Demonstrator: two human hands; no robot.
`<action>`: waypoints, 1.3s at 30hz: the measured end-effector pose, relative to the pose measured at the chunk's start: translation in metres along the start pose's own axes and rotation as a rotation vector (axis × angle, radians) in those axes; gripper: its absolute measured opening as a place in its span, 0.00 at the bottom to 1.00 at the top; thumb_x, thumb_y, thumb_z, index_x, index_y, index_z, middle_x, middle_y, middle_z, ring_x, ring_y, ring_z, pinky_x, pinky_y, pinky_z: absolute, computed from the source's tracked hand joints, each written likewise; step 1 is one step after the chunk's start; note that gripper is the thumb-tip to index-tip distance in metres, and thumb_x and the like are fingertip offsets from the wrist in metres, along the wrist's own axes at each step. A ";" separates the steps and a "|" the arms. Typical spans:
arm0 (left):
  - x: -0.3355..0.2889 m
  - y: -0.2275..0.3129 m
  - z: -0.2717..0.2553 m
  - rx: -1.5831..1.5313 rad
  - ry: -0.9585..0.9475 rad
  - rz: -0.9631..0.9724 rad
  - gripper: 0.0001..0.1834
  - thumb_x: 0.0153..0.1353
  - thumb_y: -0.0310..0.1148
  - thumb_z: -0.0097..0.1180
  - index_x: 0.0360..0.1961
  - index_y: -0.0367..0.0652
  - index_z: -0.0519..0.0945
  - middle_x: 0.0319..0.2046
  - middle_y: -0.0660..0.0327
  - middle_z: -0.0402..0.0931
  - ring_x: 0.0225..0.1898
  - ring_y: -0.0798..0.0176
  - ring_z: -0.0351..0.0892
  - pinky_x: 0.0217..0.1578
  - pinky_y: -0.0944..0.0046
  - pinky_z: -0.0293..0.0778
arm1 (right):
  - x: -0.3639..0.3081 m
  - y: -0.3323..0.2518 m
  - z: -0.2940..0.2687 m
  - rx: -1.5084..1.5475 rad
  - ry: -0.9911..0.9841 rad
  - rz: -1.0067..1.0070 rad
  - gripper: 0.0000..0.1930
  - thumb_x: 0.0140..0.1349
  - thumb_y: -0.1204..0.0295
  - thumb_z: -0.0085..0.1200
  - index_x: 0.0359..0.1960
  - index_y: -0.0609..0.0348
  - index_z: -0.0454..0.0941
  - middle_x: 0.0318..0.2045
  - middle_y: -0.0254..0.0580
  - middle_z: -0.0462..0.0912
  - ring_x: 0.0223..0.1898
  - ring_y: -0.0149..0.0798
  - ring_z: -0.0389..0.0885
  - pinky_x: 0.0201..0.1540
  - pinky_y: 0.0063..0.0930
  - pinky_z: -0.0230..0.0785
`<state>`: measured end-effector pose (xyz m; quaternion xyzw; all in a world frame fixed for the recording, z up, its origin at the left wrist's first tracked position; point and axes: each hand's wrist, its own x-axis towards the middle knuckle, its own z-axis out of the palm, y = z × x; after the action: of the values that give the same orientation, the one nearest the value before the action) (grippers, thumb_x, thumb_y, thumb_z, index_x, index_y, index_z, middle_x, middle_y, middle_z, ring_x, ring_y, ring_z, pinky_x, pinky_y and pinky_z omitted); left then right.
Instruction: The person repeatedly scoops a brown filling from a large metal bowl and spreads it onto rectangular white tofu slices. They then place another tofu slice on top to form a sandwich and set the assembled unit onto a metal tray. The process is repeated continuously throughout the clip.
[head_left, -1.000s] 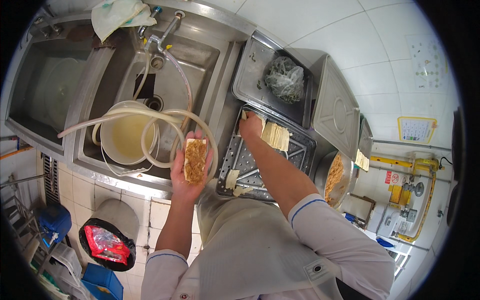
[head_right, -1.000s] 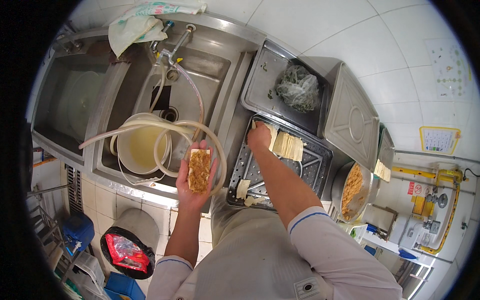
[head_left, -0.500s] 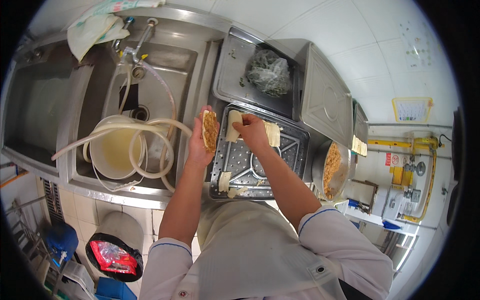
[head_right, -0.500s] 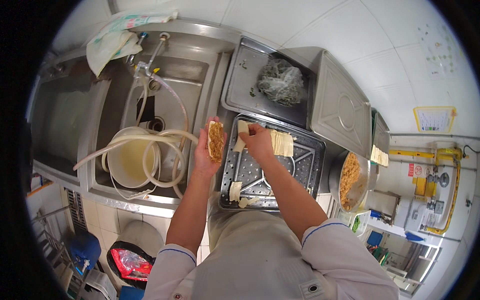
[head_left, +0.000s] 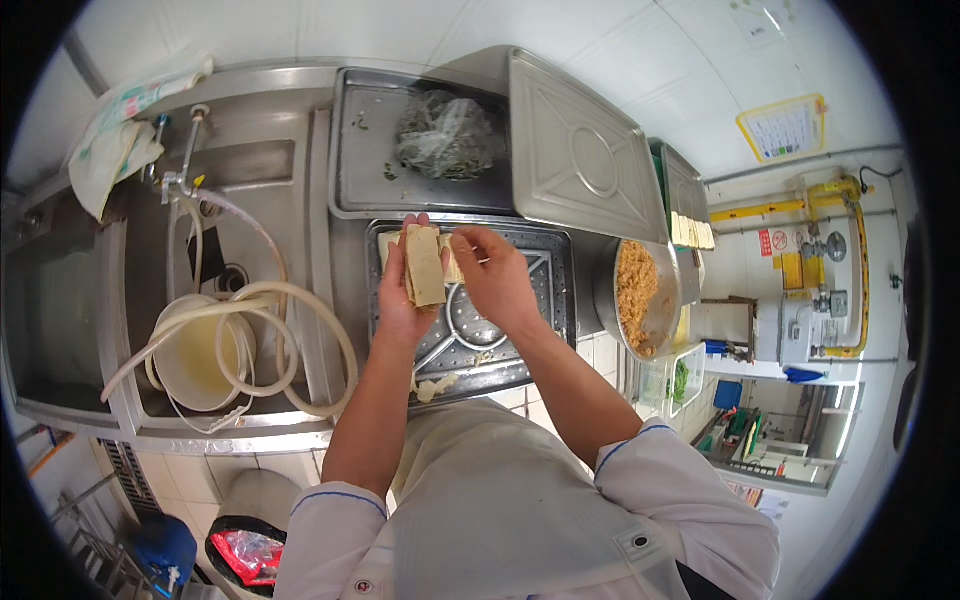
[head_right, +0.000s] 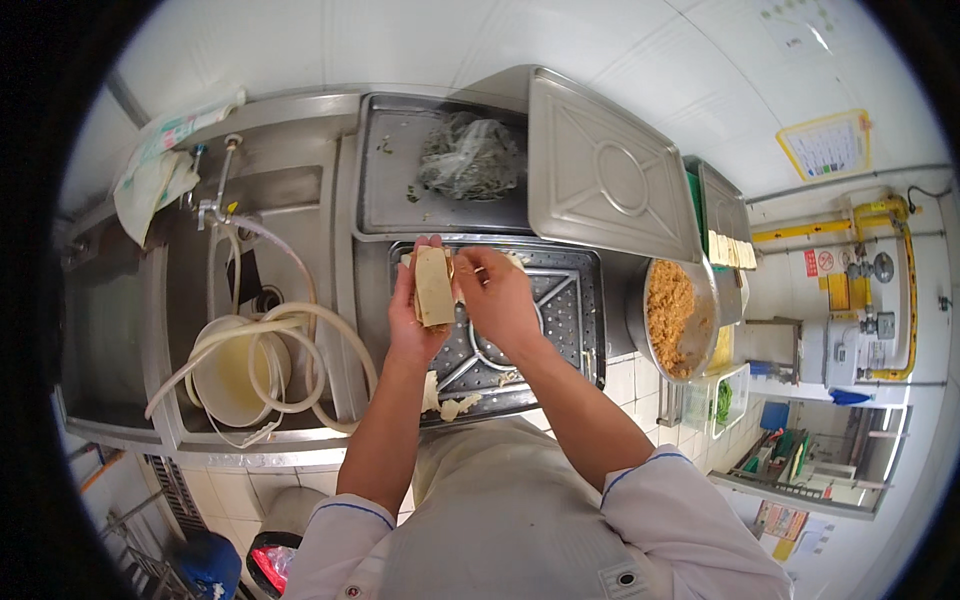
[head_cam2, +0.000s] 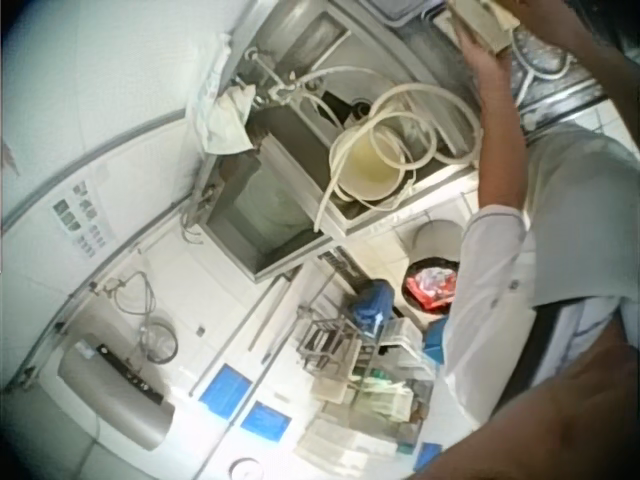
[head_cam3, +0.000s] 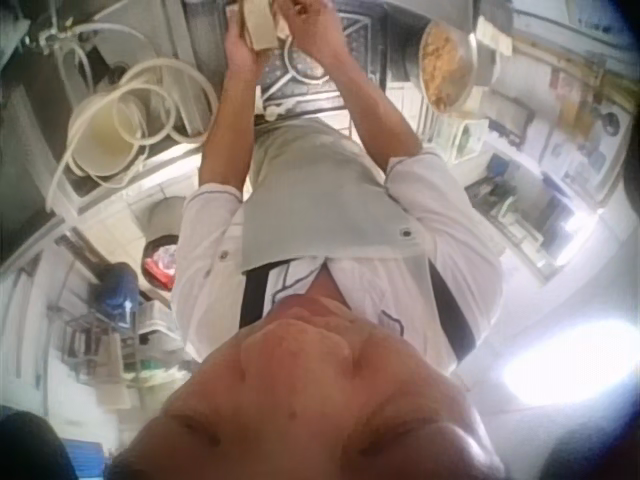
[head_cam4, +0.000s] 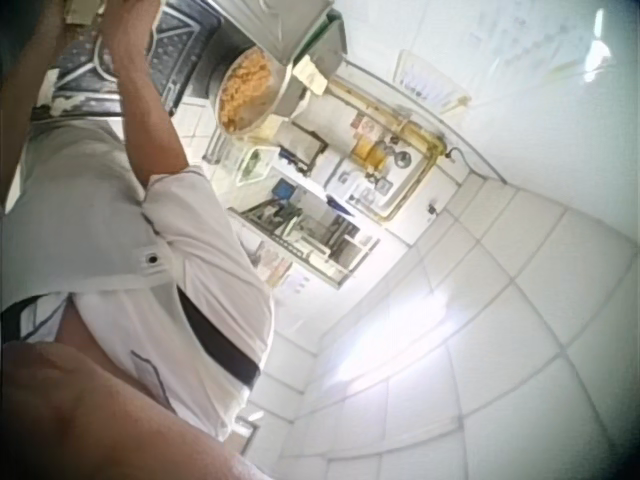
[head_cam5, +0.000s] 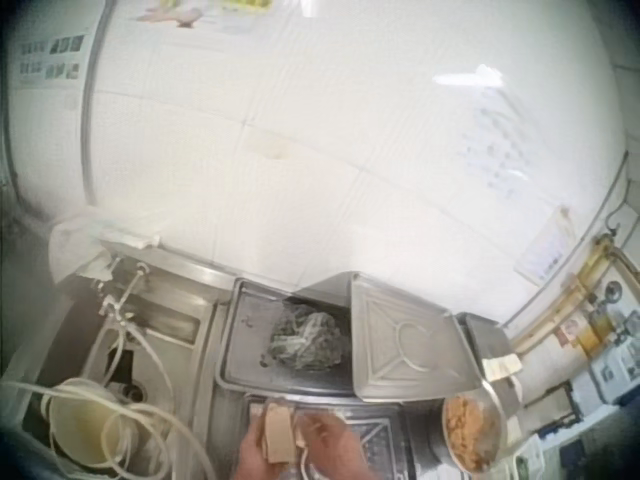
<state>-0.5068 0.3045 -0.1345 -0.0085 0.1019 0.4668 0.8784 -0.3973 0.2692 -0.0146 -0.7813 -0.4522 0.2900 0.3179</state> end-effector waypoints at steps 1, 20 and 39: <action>-0.001 -0.007 0.009 -0.047 -0.010 -0.017 0.33 0.84 0.55 0.36 0.83 0.53 0.57 0.82 0.68 0.57 0.77 0.62 0.64 0.77 0.54 0.64 | -0.002 0.006 -0.012 -0.024 0.082 -0.044 0.22 0.78 0.63 0.57 0.63 0.68 0.78 0.53 0.52 0.87 0.49 0.39 0.87 0.53 0.35 0.80; -0.058 -0.421 0.147 0.022 -0.185 -0.364 0.28 0.84 0.50 0.36 0.79 0.53 0.65 0.79 0.66 0.65 0.75 0.58 0.68 0.75 0.50 0.65 | -0.170 0.228 -0.318 0.032 0.547 -0.257 0.35 0.79 0.61 0.50 0.77 0.77 0.57 0.75 0.74 0.62 0.78 0.69 0.59 0.79 0.53 0.53; 0.016 -0.777 0.173 0.190 -0.172 -0.455 0.35 0.83 0.54 0.36 0.80 0.44 0.61 0.81 0.58 0.59 0.79 0.55 0.60 0.79 0.49 0.56 | -0.153 0.488 -0.561 0.444 0.641 0.244 0.41 0.79 0.54 0.50 0.79 0.75 0.53 0.74 0.75 0.62 0.76 0.65 0.64 0.77 0.44 0.59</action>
<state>0.1702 -0.1021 -0.0301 0.0911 0.0660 0.2446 0.9631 0.2087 -0.1884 -0.0064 -0.7924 -0.1606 0.1579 0.5669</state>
